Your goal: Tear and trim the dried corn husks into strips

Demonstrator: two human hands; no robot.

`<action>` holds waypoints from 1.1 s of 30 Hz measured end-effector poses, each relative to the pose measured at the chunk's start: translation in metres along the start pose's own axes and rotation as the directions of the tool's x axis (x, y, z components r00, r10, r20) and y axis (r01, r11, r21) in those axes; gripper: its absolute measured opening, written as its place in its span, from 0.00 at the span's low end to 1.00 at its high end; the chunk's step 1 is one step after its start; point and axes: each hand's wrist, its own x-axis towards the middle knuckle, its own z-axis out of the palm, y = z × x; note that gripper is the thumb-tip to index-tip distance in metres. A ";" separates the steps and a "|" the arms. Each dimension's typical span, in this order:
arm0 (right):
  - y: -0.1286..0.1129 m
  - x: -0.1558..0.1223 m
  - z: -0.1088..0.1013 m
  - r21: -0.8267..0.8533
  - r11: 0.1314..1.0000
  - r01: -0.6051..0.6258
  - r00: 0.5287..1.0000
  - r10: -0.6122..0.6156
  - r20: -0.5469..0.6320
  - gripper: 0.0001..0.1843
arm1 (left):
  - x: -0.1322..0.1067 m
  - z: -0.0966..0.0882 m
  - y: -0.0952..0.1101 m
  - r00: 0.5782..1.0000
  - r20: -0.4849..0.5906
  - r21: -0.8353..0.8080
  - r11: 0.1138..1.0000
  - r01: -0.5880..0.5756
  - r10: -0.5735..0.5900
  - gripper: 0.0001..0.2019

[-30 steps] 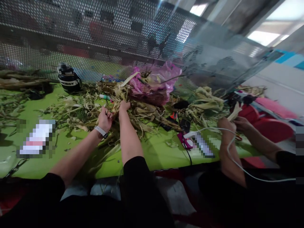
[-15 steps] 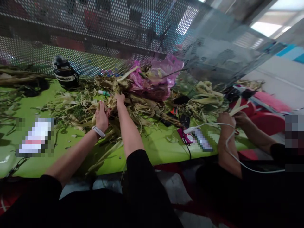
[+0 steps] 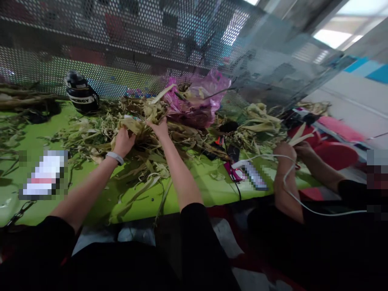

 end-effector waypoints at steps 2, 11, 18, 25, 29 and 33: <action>-0.014 -0.016 -0.017 -0.247 0.964 0.095 0.995 -0.102 -0.016 0.39 | 0.001 0.000 -0.001 0.999 -0.014 0.060 0.998 0.037 -0.036 0.21; -0.068 -0.085 -0.003 -0.382 0.841 0.384 0.923 -0.358 0.141 0.27 | 0.004 0.002 0.010 0.998 -0.031 0.101 0.994 -0.043 0.047 0.14; -0.026 -0.061 0.028 -0.259 0.898 0.355 0.933 -0.323 0.158 0.28 | 0.005 0.007 -0.002 0.997 -0.031 0.049 0.997 -0.063 0.065 0.11; 0.003 -0.040 0.016 -0.170 0.983 0.063 0.983 -0.091 -0.161 0.20 | 0.008 0.002 -0.004 0.990 -0.095 -0.035 0.994 -0.106 0.102 0.16; 0.012 -0.042 0.028 0.146 0.988 -0.045 0.970 0.078 -0.229 0.25 | 0.009 0.002 -0.002 0.995 -0.027 0.121 0.988 -0.092 0.096 0.20; 0.010 -0.042 0.034 0.265 0.964 -0.037 0.942 0.122 -0.311 0.26 | 0.006 0.007 -0.002 0.999 0.015 0.281 0.959 0.033 -0.038 0.23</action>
